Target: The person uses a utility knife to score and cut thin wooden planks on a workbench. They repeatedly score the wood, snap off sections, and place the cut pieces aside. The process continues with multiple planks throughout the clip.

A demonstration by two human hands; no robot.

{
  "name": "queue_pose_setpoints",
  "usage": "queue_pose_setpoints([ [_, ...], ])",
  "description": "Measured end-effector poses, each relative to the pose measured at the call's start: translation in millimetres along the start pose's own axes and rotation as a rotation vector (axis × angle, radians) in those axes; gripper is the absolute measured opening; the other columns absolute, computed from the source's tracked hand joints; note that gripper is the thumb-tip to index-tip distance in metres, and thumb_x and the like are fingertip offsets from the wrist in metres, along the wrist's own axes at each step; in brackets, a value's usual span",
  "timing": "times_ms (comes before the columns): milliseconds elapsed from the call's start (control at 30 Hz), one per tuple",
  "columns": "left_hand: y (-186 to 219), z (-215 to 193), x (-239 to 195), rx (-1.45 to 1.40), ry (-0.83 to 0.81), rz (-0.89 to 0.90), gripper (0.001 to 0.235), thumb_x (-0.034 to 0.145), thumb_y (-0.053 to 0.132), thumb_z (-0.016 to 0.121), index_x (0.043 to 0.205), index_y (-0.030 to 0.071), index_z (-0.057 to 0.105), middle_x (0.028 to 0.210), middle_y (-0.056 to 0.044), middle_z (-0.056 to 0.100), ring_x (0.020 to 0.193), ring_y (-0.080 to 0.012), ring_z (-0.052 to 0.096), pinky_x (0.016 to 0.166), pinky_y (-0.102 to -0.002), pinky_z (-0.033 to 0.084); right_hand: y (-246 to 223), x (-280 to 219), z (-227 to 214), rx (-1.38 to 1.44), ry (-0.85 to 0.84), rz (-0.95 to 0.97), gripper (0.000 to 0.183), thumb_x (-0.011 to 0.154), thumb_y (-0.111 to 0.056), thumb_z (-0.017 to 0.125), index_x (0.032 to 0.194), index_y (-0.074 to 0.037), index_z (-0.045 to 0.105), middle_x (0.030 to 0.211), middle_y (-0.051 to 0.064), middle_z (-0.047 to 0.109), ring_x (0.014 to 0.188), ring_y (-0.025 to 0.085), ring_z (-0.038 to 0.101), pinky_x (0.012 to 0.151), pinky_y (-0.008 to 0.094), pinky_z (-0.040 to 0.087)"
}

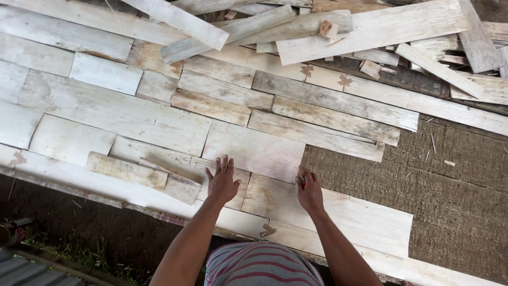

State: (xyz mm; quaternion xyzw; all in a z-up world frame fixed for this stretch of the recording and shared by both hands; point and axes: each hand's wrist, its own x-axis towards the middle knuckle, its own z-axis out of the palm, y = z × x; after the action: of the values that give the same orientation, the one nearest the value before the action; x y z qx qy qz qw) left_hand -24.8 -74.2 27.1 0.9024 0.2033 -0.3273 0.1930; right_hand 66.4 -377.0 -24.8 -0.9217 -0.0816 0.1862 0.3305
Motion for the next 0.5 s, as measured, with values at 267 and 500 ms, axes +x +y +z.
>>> queue_pose_setpoints([
  [267, -63, -5, -9, -0.075, 0.077, 0.055, 0.080, 0.105, 0.043, 0.052, 0.168, 0.014, 0.011, 0.176, -0.009, 0.000, 0.161, -0.0324, -0.003, 0.125, -0.066, 0.002, -34, -35, 52, 0.046, 0.088, -0.049, 0.043, 0.102, -0.029, 0.062, 0.143, -0.017, 0.058, 0.114, 0.015, 0.059, 0.111, 0.042, 0.068, 0.088, 0.049, 0.062],
  [500, -117, -58, 44, -0.113, 0.118, 0.180, 0.075, 0.107, 0.039, 0.050, 0.168, 0.013, 0.014, 0.175, -0.011, 0.003, 0.161, -0.0320, -0.001, 0.125, -0.064, -0.001, -104, -24, 81, 0.084, 0.148, 0.152, 0.045, 0.098, -0.032, 0.067, 0.141, -0.018, 0.060, 0.119, 0.014, 0.062, 0.117, 0.037, 0.067, 0.094, 0.047, 0.060],
])
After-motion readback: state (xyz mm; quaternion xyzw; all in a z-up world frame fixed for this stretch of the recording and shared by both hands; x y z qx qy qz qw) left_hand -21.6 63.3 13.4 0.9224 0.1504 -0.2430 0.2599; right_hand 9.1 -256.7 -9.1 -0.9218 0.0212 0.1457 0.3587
